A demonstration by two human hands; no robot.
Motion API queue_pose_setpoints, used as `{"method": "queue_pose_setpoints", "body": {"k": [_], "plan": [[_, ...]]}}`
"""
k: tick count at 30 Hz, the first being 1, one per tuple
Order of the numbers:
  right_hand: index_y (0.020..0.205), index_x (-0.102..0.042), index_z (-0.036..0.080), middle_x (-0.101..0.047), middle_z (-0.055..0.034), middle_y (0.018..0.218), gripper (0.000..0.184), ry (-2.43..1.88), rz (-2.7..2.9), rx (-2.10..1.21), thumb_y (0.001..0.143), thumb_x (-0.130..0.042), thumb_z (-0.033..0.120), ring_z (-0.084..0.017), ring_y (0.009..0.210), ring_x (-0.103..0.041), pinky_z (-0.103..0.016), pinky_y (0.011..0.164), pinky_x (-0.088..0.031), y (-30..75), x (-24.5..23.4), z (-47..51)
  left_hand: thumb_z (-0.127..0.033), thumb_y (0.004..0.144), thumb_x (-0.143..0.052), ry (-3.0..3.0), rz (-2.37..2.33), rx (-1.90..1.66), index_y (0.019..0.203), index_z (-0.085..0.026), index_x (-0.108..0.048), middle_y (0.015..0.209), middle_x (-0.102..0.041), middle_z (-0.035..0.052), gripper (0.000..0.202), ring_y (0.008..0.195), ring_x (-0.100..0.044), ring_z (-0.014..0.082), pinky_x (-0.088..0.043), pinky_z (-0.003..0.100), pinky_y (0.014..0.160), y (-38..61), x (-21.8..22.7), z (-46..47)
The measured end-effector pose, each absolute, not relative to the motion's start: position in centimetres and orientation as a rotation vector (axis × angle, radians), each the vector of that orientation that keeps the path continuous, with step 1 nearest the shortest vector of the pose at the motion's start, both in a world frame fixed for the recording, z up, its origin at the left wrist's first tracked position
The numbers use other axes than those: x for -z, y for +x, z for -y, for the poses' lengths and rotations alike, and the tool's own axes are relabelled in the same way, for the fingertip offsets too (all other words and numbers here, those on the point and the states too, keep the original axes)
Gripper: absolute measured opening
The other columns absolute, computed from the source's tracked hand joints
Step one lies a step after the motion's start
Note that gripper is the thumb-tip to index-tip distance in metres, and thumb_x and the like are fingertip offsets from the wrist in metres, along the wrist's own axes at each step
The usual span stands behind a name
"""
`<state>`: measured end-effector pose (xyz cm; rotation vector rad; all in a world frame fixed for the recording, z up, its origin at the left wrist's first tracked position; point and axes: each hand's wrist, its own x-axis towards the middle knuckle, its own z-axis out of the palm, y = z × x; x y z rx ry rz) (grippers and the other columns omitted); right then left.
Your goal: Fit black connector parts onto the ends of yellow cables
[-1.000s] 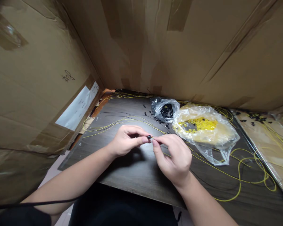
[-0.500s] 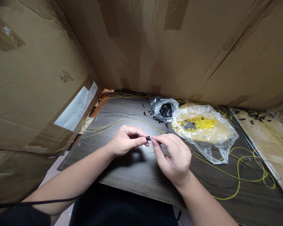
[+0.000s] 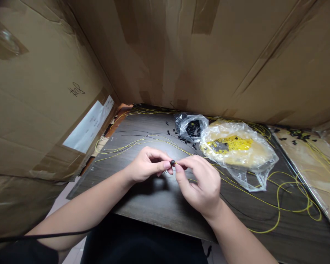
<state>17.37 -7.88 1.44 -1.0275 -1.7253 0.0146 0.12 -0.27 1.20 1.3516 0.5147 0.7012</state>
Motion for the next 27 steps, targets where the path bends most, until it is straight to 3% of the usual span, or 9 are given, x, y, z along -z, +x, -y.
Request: {"method": "queue_pose_setpoints", "body": {"k": [14, 27], "plan": [[0.1, -0.064, 0.021, -0.072, -0.0034, 0.081, 0.02, -1.05, 1.864, 0.267, 0.085, -0.068, 0.008, -0.018, 0.07, -0.066, -0.032, 0.066, -0.054, 18.13, -0.93, 7.88, -0.042, 0.082, -0.074, 1.373, -0.501, -0.62, 0.081, -0.011, -0.074, 0.069, -0.07, 0.006, 0.031, 0.052, -0.052, 0.0072, -0.044, 0.019, 0.049, -0.06, -1.01, 0.08], [0.106, -0.064, 0.021, -0.073, -0.0042, 0.085, 0.028, -1.035, 1.834, 0.321, 0.083, -0.071, 0.007, -0.017, 0.072, -0.068, -0.031, 0.068, -0.055, 18.2, -0.64, 7.88, -0.045, 0.081, -0.076, 1.314, -0.486, -0.63, 0.081, -0.011, -0.072, 0.068, -0.069, 0.0053, 0.034, 0.051, -0.052, 0.007, -0.043, 0.019, 0.048, 0.11, -0.6, 0.0]]}}
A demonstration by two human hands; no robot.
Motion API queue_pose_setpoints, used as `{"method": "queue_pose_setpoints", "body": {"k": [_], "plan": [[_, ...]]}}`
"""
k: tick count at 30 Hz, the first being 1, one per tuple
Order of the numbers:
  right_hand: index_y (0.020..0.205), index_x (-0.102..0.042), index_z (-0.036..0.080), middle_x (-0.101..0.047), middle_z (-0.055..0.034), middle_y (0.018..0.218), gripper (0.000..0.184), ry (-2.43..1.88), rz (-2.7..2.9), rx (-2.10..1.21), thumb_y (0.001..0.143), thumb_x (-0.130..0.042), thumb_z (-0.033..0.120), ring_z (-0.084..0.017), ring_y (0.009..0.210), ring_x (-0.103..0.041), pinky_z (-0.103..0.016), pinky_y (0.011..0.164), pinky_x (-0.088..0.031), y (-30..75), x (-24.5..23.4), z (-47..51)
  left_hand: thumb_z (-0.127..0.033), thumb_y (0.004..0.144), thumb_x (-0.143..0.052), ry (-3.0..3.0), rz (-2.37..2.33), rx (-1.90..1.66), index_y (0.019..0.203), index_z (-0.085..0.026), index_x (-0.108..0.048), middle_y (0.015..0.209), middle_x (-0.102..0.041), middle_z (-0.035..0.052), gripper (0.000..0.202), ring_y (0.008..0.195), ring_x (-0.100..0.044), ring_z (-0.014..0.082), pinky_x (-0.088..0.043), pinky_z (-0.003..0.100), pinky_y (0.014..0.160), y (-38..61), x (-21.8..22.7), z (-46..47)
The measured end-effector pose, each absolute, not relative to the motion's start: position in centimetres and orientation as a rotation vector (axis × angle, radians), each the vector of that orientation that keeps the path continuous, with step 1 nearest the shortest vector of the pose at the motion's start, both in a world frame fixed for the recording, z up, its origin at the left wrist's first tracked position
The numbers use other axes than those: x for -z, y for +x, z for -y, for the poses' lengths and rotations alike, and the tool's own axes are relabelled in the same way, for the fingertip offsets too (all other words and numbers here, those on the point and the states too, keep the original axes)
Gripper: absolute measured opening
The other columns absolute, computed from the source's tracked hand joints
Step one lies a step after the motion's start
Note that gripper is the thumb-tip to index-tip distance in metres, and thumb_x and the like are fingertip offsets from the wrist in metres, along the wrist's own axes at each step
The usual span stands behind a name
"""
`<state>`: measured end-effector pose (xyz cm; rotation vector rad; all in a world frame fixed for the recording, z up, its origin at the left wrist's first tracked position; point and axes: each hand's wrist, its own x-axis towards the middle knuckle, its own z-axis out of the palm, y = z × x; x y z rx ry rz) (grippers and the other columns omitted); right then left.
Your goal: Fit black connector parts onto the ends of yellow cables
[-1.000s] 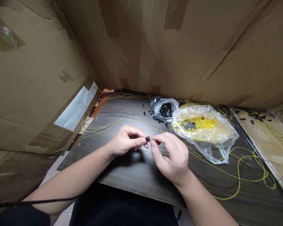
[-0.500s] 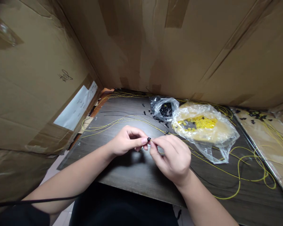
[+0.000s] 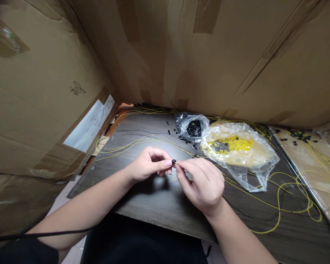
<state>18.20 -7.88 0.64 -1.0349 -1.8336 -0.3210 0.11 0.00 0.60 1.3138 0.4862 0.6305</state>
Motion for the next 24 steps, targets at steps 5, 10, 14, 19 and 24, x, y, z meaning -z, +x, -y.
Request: {"method": "queue_pose_setpoints", "body": {"k": [5, 10, 14, 19, 24], "plan": [[0.104, -0.064, 0.02, -0.073, -0.0039, 0.083, 0.024, -1.028, 1.843, 0.316, 0.084, -0.07, 0.007, -0.016, 0.07, -0.067, -0.03, 0.067, -0.055, 18.24, -0.62, 7.85, -0.044, 0.082, -0.075, 1.317, -0.479, -0.619, 0.081, -0.01, -0.072, 0.069, -0.069, 0.0049, 0.033, 0.051, -0.052, 0.0065, -0.043, 0.018, 0.049, 0.01, -0.51, -0.05], [0.103, -0.064, 0.019, -0.072, -0.0046, 0.082, 0.023, -1.024, 1.87, 0.336, 0.085, -0.07, 0.007, -0.016, 0.069, -0.066, -0.03, 0.066, -0.054, 18.26, -0.64, 7.84, -0.042, 0.082, -0.075, 1.329, -0.487, -0.618, 0.08, -0.01, -0.071, 0.067, -0.068, 0.0032, 0.032, 0.049, -0.05, 0.0049, -0.04, 0.017, 0.046, 0.01, -0.63, -0.04], [0.102, -0.064, 0.017, -0.072, -0.0059, 0.083, 0.024, -1.019, 1.852, 0.333, 0.082, -0.071, 0.005, -0.017, 0.071, -0.066, -0.031, 0.067, -0.055, 18.17, -0.56, 7.79, -0.043, 0.082, -0.075, 1.329, -0.497, -0.615, 0.08, -0.01, -0.07, 0.066, -0.066, 0.0022, 0.034, 0.048, -0.048, 0.0045, -0.038, 0.017, 0.045, 0.05, -0.71, 0.0], [0.1, -0.064, 0.016, -0.071, -0.0067, 0.083, 0.025, -1.01, 1.824, 0.352, 0.08, -0.073, 0.004, -0.017, 0.072, -0.066, -0.031, 0.068, -0.055, 18.15, -0.37, 7.72, -0.045, 0.081, -0.075, 1.331, -0.502, -0.606, 0.081, -0.01, -0.07, 0.066, -0.066, 0.0022, 0.035, 0.049, -0.048, 0.0049, -0.039, 0.017, 0.046, 0.06, -0.7, 0.06], [0.099, -0.063, 0.016, -0.071, -0.0056, 0.081, 0.024, -1.022, 1.829, 0.346, 0.08, -0.073, 0.005, -0.016, 0.071, -0.065, -0.03, 0.067, -0.055, 18.12, -0.41, 7.83, -0.043, 0.082, -0.075, 1.325, -0.488, -0.609, 0.081, -0.01, -0.07, 0.067, -0.066, 0.0019, 0.033, 0.049, -0.048, 0.0046, -0.038, 0.017, 0.046, 0.12, -0.71, 0.06]]}}
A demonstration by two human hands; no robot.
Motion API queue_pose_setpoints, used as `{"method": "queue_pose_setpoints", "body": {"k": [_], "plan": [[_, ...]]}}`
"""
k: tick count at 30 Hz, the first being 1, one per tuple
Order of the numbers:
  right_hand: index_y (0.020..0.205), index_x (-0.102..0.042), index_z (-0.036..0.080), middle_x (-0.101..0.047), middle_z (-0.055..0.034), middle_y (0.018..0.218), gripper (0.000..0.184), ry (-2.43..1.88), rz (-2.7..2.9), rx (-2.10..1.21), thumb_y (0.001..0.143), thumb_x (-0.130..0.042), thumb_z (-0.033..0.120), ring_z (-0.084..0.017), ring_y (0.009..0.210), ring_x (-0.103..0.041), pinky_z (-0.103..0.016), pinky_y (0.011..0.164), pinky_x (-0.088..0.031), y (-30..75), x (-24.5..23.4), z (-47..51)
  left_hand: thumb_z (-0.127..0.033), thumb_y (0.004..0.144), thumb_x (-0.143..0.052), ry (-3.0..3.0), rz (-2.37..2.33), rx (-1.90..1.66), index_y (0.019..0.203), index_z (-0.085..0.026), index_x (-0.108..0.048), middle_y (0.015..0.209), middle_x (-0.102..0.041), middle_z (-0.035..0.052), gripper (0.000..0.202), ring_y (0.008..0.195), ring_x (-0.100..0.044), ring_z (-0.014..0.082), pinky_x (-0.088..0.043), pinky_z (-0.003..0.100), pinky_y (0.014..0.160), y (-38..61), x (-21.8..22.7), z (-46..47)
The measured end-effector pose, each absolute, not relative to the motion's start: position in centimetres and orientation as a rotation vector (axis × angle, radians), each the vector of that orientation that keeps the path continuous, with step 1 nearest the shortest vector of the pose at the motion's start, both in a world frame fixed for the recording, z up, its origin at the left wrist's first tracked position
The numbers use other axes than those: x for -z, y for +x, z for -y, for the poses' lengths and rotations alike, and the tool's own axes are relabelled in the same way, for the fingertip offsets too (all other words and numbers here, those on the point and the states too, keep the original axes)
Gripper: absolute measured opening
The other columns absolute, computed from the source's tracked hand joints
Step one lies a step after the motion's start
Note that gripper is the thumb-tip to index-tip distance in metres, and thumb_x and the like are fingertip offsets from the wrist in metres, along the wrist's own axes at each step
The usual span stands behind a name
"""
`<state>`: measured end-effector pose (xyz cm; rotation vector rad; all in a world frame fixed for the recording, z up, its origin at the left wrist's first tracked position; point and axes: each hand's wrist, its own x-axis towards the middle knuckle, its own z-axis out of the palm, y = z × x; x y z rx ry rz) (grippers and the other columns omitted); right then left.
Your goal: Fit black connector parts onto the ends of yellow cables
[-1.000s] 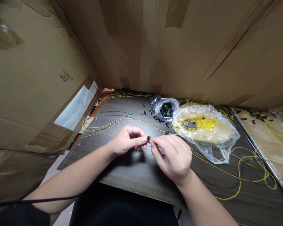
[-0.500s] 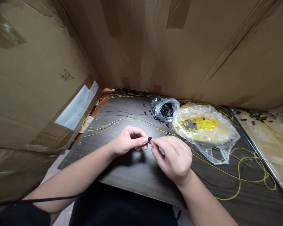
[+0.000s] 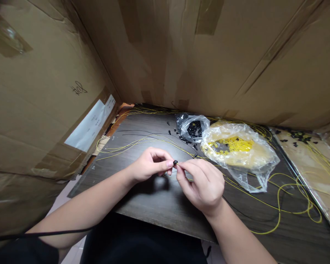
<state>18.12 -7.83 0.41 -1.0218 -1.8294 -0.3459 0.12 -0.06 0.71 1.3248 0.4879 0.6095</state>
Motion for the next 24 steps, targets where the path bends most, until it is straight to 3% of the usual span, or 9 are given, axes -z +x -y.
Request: {"method": "queue_pose_setpoints", "body": {"k": [9, 15, 24], "plan": [[0.097, -0.062, 0.018, -0.07, -0.0024, 0.077, 0.021, -1.026, 1.829, 0.336, 0.082, -0.071, 0.006, -0.014, 0.067, -0.064, -0.027, 0.064, -0.053, 18.06, -0.56, 7.91, -0.043, 0.082, -0.075, 1.329, -0.484, -0.615, 0.082, -0.01, -0.071, 0.065, -0.065, 0.0014, 0.033, 0.048, -0.046, 0.0043, -0.036, 0.017, 0.046, 0.16, -0.64, 0.13], [0.096, -0.063, 0.018, -0.07, -0.002, 0.076, 0.019, -1.041, 1.851, 0.323, 0.084, -0.07, 0.006, -0.013, 0.065, -0.063, -0.026, 0.064, -0.052, 17.9, -0.63, 7.75, -0.044, 0.078, -0.078, 1.326, -0.475, -0.647, 0.078, -0.01, -0.072, 0.064, -0.065, 0.0019, 0.034, 0.06, -0.057, 0.0085, -0.045, 0.02, 0.059, 0.26, -0.81, 0.12], [0.098, -0.062, 0.018, -0.07, -0.0024, 0.078, 0.024, -1.015, 1.822, 0.314, 0.081, -0.072, 0.005, -0.014, 0.067, -0.065, -0.028, 0.064, -0.053, 18.11, -0.38, 7.77, -0.041, 0.08, -0.077, 1.304, -0.458, -0.644, 0.079, -0.01, -0.071, 0.063, -0.063, 0.0, 0.032, 0.055, -0.053, 0.006, -0.043, 0.018, 0.057, 0.27, -0.83, 0.15]]}}
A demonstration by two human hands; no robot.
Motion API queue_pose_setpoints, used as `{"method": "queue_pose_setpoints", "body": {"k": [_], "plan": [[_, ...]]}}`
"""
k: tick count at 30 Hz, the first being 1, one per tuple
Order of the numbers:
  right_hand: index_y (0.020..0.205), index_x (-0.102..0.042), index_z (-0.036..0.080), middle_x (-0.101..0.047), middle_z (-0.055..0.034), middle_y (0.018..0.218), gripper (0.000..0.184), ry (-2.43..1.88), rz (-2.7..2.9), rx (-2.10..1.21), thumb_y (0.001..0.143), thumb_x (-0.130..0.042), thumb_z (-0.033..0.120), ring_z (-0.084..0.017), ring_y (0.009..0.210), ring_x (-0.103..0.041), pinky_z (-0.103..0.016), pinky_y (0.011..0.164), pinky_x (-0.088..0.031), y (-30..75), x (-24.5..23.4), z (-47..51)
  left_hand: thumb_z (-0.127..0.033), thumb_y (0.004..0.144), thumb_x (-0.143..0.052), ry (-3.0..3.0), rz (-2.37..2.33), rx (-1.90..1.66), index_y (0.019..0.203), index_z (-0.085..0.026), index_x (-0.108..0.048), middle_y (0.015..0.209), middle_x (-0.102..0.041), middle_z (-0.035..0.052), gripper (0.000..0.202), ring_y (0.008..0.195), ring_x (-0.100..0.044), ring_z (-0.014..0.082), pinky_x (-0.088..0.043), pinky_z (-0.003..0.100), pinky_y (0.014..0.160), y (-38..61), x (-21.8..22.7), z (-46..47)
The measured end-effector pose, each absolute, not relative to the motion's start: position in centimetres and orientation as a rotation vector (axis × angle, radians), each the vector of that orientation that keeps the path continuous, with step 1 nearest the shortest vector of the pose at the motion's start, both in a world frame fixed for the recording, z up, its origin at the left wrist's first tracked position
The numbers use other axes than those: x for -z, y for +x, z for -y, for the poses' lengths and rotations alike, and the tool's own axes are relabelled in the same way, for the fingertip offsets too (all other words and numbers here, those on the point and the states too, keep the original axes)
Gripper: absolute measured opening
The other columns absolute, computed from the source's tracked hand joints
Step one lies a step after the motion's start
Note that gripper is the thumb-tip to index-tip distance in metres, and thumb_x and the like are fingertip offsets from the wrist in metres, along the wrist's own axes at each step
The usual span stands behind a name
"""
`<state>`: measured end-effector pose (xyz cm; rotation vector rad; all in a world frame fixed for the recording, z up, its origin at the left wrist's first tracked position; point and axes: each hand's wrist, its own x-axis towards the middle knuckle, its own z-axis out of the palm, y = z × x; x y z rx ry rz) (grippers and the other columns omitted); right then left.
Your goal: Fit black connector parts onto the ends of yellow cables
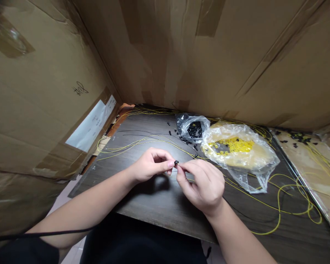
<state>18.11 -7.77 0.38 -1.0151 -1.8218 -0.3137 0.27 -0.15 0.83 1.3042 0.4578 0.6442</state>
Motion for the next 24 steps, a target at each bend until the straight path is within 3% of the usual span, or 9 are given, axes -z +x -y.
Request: {"method": "queue_pose_setpoints", "body": {"k": [14, 24], "plan": [[0.095, -0.062, 0.019, -0.069, -0.0007, 0.074, 0.017, -1.039, 1.851, 0.314, 0.085, -0.068, 0.007, -0.013, 0.063, -0.063, -0.026, 0.062, -0.051, 18.01, -0.69, 7.77, -0.041, 0.081, -0.076, 1.339, -0.467, -0.645, 0.08, -0.011, -0.071, 0.065, -0.065, 0.0014, 0.031, 0.058, -0.055, 0.007, -0.044, 0.018, 0.057, 0.22, -0.92, 0.17], [0.103, -0.063, 0.019, -0.07, -0.0028, 0.08, 0.025, -1.001, 1.767, 0.3, 0.081, -0.069, 0.007, -0.015, 0.066, -0.066, -0.029, 0.062, -0.054, 18.01, -0.56, 7.78, -0.048, 0.078, -0.077, 1.28, -0.492, -0.588, 0.085, -0.01, -0.072, 0.064, -0.065, 0.0017, 0.039, 0.048, -0.046, 0.0048, -0.035, 0.018, 0.045, 0.1, -0.87, 0.14]]}}
